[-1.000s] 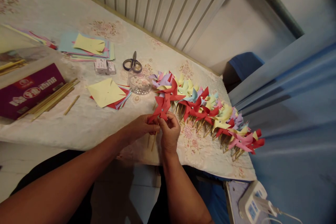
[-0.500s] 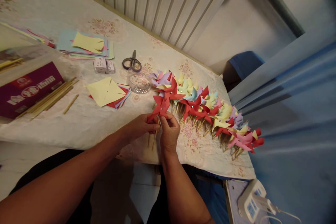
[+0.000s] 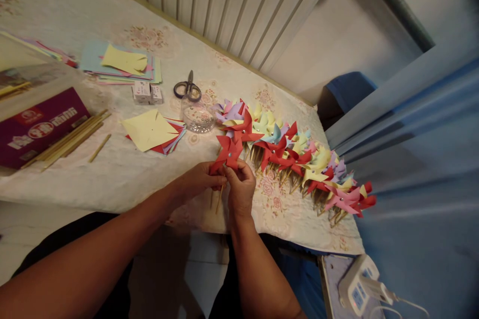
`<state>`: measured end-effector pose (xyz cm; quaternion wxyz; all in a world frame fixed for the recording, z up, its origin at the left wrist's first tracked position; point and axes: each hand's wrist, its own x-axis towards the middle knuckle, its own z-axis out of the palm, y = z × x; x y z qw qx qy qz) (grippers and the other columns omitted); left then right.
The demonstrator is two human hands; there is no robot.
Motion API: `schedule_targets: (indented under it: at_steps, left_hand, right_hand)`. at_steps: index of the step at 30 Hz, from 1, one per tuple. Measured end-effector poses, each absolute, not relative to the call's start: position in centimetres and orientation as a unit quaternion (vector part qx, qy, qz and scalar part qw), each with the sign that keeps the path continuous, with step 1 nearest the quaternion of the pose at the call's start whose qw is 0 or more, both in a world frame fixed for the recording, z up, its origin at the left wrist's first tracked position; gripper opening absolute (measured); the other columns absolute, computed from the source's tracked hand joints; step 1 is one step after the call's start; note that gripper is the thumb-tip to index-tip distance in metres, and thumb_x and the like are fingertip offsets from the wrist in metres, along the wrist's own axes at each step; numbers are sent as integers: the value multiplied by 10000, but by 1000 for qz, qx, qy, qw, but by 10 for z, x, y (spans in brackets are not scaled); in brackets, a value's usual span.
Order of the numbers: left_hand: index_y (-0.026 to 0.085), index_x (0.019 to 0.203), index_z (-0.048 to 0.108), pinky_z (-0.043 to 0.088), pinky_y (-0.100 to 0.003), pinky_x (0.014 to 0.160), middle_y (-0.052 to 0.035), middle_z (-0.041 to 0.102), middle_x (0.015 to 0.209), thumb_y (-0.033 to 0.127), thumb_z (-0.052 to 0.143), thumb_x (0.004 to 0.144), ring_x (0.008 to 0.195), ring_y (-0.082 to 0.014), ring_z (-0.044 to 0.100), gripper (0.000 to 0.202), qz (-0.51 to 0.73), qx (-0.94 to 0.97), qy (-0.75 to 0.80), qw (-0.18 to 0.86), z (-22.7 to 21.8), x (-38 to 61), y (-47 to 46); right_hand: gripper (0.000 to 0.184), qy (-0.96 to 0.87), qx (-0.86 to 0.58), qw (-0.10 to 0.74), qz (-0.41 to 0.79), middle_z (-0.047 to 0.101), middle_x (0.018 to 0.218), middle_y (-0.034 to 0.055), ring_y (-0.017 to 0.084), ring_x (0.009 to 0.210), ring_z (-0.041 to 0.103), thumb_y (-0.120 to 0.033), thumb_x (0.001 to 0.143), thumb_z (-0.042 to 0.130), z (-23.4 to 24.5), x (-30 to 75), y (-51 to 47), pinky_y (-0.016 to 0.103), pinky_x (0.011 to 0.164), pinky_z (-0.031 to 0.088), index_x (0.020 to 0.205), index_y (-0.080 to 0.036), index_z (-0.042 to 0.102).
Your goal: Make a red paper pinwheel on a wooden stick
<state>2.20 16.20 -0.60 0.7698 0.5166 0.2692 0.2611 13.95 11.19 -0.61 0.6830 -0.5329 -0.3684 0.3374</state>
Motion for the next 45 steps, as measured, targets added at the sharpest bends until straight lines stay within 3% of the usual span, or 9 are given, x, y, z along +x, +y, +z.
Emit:
schedule_targets:
  at_steps: [18,29,37,45]
  left_hand:
    - [173,660,510,367,-267,613,47,510,594,324,685,705,584,-103,465,236,245,537,260,764,-9,24,163]
    - [177,659,520,369,-265,617,46,516,596,335,688,712,591,-107,458,236,247,534,265,764,-6,22,161]
    - [163,706,573,362,-263,630,30,546,629,366,700,738,619,-109,469,242,254,523,268,768,0,13,165]
    - [161,820,655,316,-264,595,29,521,608,366,668,770,594,-113,429,211,268,531,312,741,-4,6,171]
  right_hand:
    - [116,-361,-576,677,283,670,853,23,162,815,602,-280,759,703,-8,140,111,309,803,478,801,-172,699]
    - [141,-354,-584,669,293,643,757,-3,142,719,574,-311,763,701,-2,138,109,286,730,478,765,-174,663]
    - [187,-374,-581,687,225,688,988,56,188,936,632,-330,857,631,-1,156,103,342,877,488,951,-177,685]
    - [383,-415,-578,680,179,669,1070,85,180,871,638,-356,819,684,-1,187,106,366,858,522,1161,-192,628]
